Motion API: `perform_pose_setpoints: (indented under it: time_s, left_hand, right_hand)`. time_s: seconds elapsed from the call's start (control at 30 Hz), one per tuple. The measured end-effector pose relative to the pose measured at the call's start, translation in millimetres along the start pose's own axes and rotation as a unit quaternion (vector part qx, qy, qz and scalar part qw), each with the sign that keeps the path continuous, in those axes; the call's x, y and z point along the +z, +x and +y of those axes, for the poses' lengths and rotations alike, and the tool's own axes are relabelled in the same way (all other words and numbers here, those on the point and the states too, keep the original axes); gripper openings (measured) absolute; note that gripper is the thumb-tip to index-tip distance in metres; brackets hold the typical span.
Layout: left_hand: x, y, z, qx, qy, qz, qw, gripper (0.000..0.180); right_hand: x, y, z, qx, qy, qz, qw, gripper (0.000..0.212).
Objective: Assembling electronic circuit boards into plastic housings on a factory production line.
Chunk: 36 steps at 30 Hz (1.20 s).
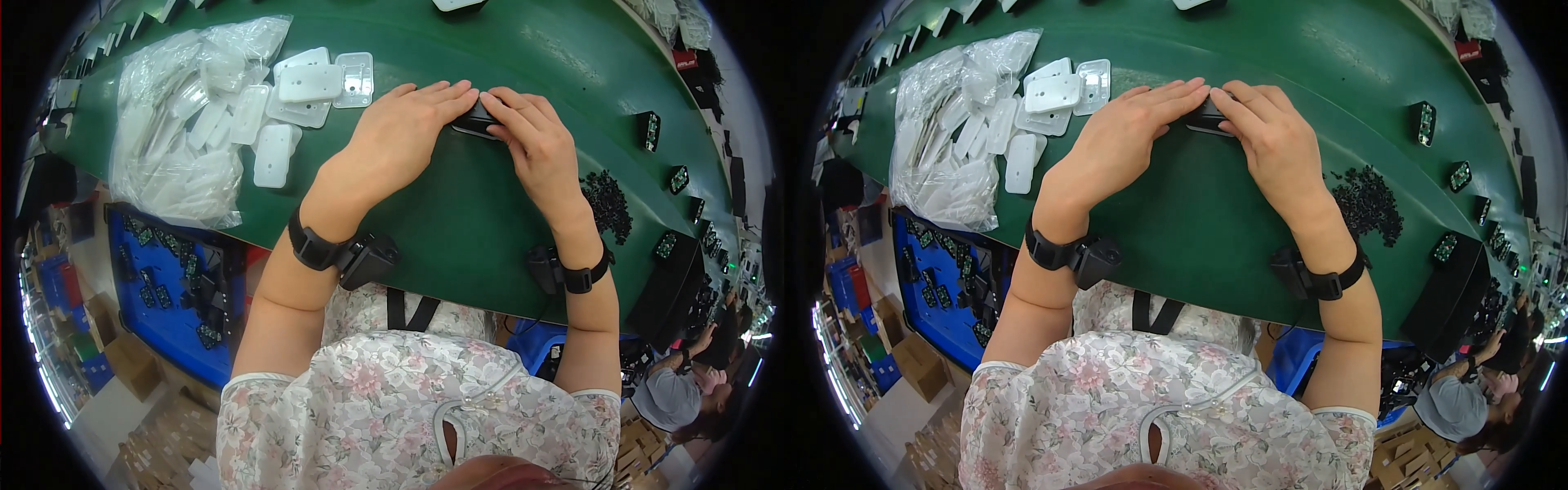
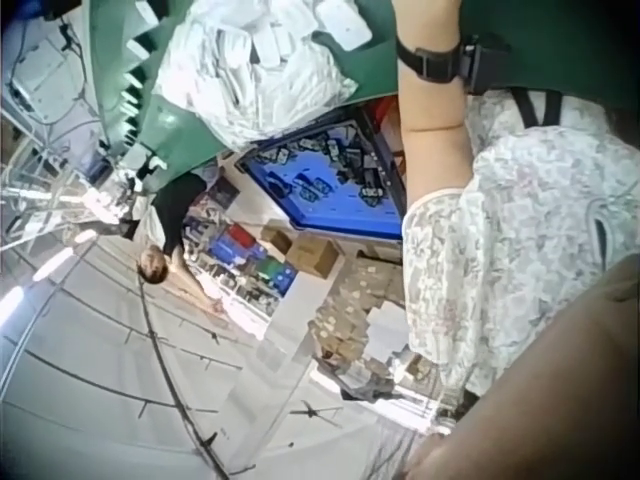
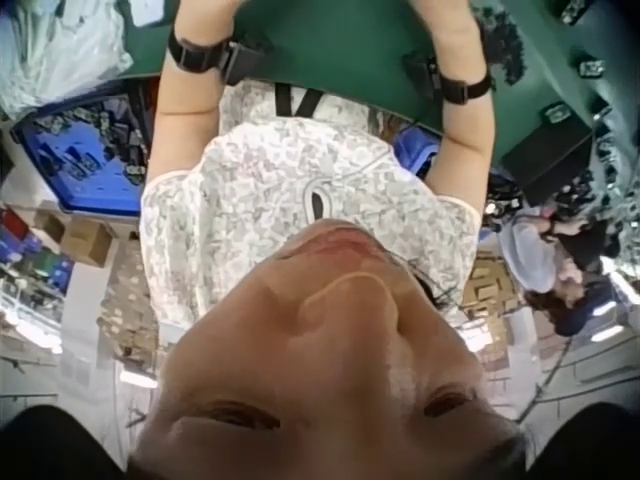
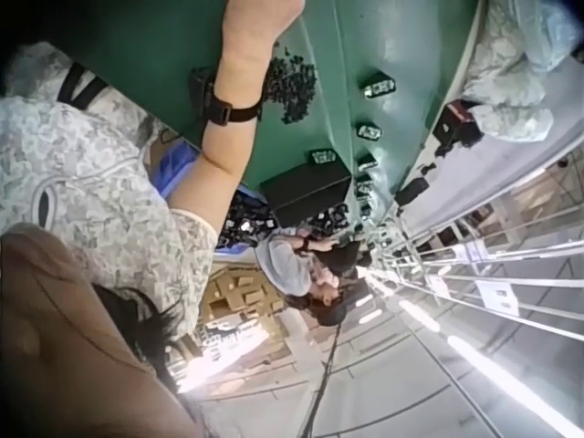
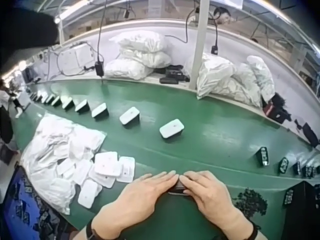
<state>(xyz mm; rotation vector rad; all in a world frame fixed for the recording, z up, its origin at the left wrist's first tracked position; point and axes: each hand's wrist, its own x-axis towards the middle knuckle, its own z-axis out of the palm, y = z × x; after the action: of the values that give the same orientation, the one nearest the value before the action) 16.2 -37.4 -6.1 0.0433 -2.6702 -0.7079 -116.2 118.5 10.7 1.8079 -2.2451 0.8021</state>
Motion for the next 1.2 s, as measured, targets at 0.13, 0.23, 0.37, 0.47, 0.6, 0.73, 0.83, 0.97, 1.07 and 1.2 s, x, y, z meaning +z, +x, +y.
perform_pose_setpoints:
  time_s: [0.13,0.23,0.37,0.47,0.6,0.73,0.83,0.97,1.07,1.2]
  left_hand:
    - [-2.9,-0.1,12.1,-0.014,0.026,-0.022,0.999,0.052]
    - [-2.0,0.2,14.4,-0.020,0.041,-0.027,0.999,0.052]
    - [-4.6,1.5,17.8,-0.027,0.057,-0.019,0.998,0.053]
    - [-11.7,3.0,20.1,-0.020,0.044,-0.014,0.999,0.053]
    - [-6.1,0.9,16.2,-0.020,0.065,-0.029,0.997,0.052]
    - [-3.0,-1.3,12.8,-0.019,0.039,-0.039,0.998,0.053]
    - [-3.9,-2.4,15.8,-0.021,0.048,-0.048,0.997,0.052]
    - [-4.0,-1.0,22.3,-0.005,0.073,-0.051,0.996,0.050]
    - [6.5,3.7,29.3,-0.013,0.091,0.006,0.996,0.049]
    - [27.7,20.7,26.9,-0.032,0.113,0.064,0.991,0.044]
  right_hand:
    - [-0.2,-6.0,5.6,0.003,0.029,0.001,1.000,0.037]
    - [-1.4,-5.7,7.6,0.005,0.045,0.004,0.999,0.038]
    - [-6.6,-2.1,6.9,0.016,0.069,-0.003,0.997,0.036]
    - [-10.5,-0.7,5.4,0.009,0.077,0.016,0.997,0.035]
    - [-7.3,-4.3,6.7,0.008,0.063,-0.006,0.998,0.034]
    - [-5.8,-6.5,5.4,0.014,0.048,-0.011,0.999,0.034]
    - [-1.2,-10.7,7.2,0.009,0.054,-0.005,0.999,0.035]
    - [-4.7,-11.2,10.5,0.028,0.085,-0.013,0.996,0.037]
    - [-5.7,0.4,23.9,0.058,0.126,-0.033,0.990,0.033]
    - [-11.6,19.7,37.6,0.197,0.253,-0.141,0.937,0.029]
